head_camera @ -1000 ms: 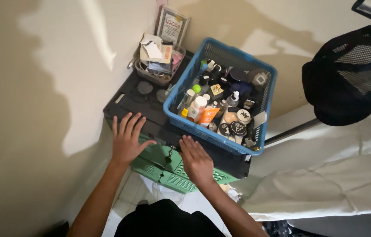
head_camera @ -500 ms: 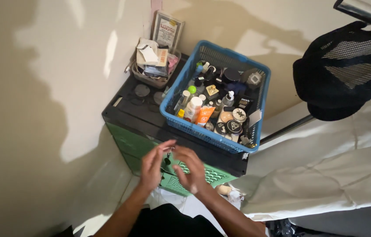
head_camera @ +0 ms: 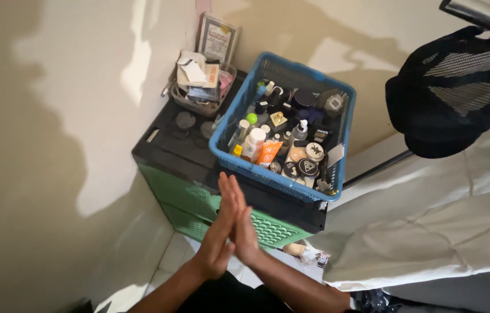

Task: The person sorts and arranges small personal items in a blue basket and on a nearby surface. They pick up and place down bottles, a pink case, a small book, and other miscellaneous objects, moving them between the basket and the surface.

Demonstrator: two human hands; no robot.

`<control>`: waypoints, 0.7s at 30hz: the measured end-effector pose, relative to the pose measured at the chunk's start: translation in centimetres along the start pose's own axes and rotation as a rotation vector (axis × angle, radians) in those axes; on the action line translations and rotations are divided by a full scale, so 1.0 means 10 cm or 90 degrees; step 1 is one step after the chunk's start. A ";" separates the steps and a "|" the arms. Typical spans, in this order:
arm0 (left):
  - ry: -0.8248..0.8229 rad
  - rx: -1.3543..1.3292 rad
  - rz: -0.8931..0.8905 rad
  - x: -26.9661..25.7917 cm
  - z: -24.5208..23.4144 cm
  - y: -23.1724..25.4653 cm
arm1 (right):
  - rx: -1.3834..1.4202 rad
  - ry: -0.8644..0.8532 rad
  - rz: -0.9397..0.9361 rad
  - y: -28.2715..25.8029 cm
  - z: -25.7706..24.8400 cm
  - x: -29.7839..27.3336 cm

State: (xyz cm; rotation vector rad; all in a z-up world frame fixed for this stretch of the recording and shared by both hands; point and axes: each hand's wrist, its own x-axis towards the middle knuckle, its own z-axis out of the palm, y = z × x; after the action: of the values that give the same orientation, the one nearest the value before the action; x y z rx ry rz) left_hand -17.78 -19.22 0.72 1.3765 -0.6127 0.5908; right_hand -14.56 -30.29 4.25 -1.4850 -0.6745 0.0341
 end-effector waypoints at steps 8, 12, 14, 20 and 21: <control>-0.101 0.235 0.045 0.17 -0.48 -0.24 | -0.348 0.042 -0.229 -0.85 -0.92 0.33; 0.009 0.315 -0.058 0.67 -0.73 -0.39 | -0.538 0.137 -0.067 -0.82 -1.53 0.59; -0.008 0.394 0.046 0.97 -0.85 -0.48 | -0.650 0.088 -0.034 -0.98 -1.63 0.86; -0.070 0.459 0.135 1.74 -0.62 -0.47 | -0.614 -0.096 0.075 -0.91 -1.72 1.31; -0.068 0.458 0.133 1.81 -0.59 -0.50 | -0.615 -0.098 0.076 -0.91 -1.71 1.39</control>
State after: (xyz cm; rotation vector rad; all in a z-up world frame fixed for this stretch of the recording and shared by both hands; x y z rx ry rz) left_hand -1.03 -13.40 9.39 2.0399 -0.6640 0.9690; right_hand 0.79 -40.96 19.09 -2.4699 -0.7666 -0.1024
